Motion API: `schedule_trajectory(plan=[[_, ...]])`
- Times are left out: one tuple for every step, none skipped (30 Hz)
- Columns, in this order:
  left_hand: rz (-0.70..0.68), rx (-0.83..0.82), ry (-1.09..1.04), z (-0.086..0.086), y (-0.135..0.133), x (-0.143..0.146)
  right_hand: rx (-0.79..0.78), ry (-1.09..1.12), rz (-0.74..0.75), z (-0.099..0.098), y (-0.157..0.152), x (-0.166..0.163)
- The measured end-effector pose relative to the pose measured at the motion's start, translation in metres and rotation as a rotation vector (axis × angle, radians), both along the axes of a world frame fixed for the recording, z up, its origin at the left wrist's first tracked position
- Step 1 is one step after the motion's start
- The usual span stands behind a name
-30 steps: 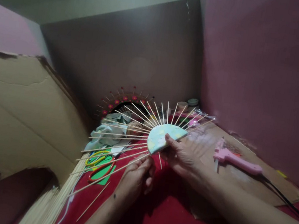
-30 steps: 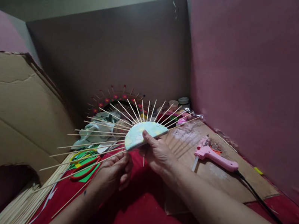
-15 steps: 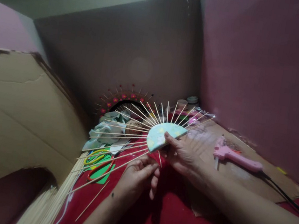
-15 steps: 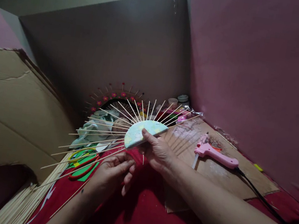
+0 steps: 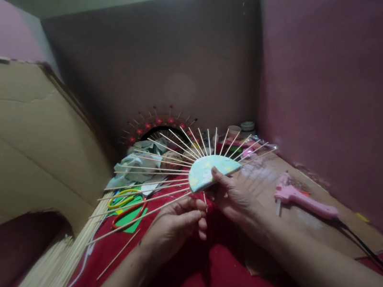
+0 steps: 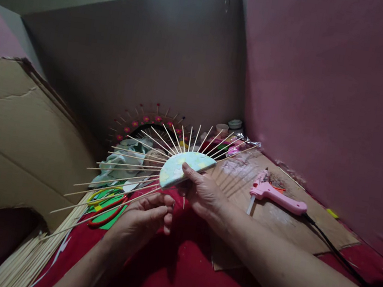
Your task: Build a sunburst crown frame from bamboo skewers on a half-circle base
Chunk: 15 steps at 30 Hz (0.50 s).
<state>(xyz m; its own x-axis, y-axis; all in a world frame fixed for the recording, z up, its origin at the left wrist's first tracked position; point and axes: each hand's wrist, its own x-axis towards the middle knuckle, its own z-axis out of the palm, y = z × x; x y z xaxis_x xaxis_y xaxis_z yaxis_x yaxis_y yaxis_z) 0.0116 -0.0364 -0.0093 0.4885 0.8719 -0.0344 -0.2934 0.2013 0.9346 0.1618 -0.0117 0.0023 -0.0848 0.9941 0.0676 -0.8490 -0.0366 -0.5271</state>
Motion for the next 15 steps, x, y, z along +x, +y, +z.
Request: schedule_trajectory(plan=[[0.003,-0.016,-0.006,0.0,0.0,-0.001,0.004,0.001,0.005,0.0,0.0,0.0],[0.003,-0.03,-0.01,0.0,0.0,-0.001,0.015,-0.002,0.006,-0.001,0.0,0.0],[0.002,-0.04,-0.009,-0.001,0.0,-0.002,0.028,-0.01,0.005,-0.002,0.001,0.0],[0.0,-0.048,-0.007,-0.001,0.001,-0.002,0.04,-0.02,0.003,-0.003,0.002,0.0],[-0.003,-0.053,0.002,-0.001,0.001,-0.003,0.047,-0.028,-0.002,-0.004,0.002,0.0],[-0.008,-0.058,0.017,-0.001,0.002,-0.003,0.047,-0.033,-0.008,-0.005,0.003,0.0],[-0.014,-0.063,0.035,-0.001,0.002,-0.004,0.043,-0.031,-0.014,-0.006,0.004,0.0],[-0.02,-0.065,0.055,-0.001,0.002,-0.003,0.034,-0.02,-0.021,-0.006,0.005,0.0],[-0.025,-0.066,0.073,-0.001,0.002,-0.003,0.018,-0.004,-0.029,-0.007,0.005,-0.001],[-0.032,-0.068,0.091,-0.002,0.002,-0.002,-0.006,0.011,-0.034,-0.009,0.005,-0.001],[-0.045,-0.069,0.108,-0.002,0.002,-0.002,-0.037,0.021,-0.029,-0.01,0.005,-0.002],[-0.07,-0.068,0.124,-0.003,0.001,-0.001,-0.071,0.025,-0.014,-0.013,0.006,-0.003],[-0.102,-0.067,0.137,-0.005,0.001,0.0,-0.108,0.022,0.015,-0.016,0.006,-0.004],[-0.134,-0.068,0.146,-0.006,0.0,0.001,-0.145,0.014,0.054,-0.019,0.006,-0.005],[-0.162,-0.073,0.149,-0.007,0.0,0.002,-0.175,0.008,0.095,-0.023,0.007,-0.006]])
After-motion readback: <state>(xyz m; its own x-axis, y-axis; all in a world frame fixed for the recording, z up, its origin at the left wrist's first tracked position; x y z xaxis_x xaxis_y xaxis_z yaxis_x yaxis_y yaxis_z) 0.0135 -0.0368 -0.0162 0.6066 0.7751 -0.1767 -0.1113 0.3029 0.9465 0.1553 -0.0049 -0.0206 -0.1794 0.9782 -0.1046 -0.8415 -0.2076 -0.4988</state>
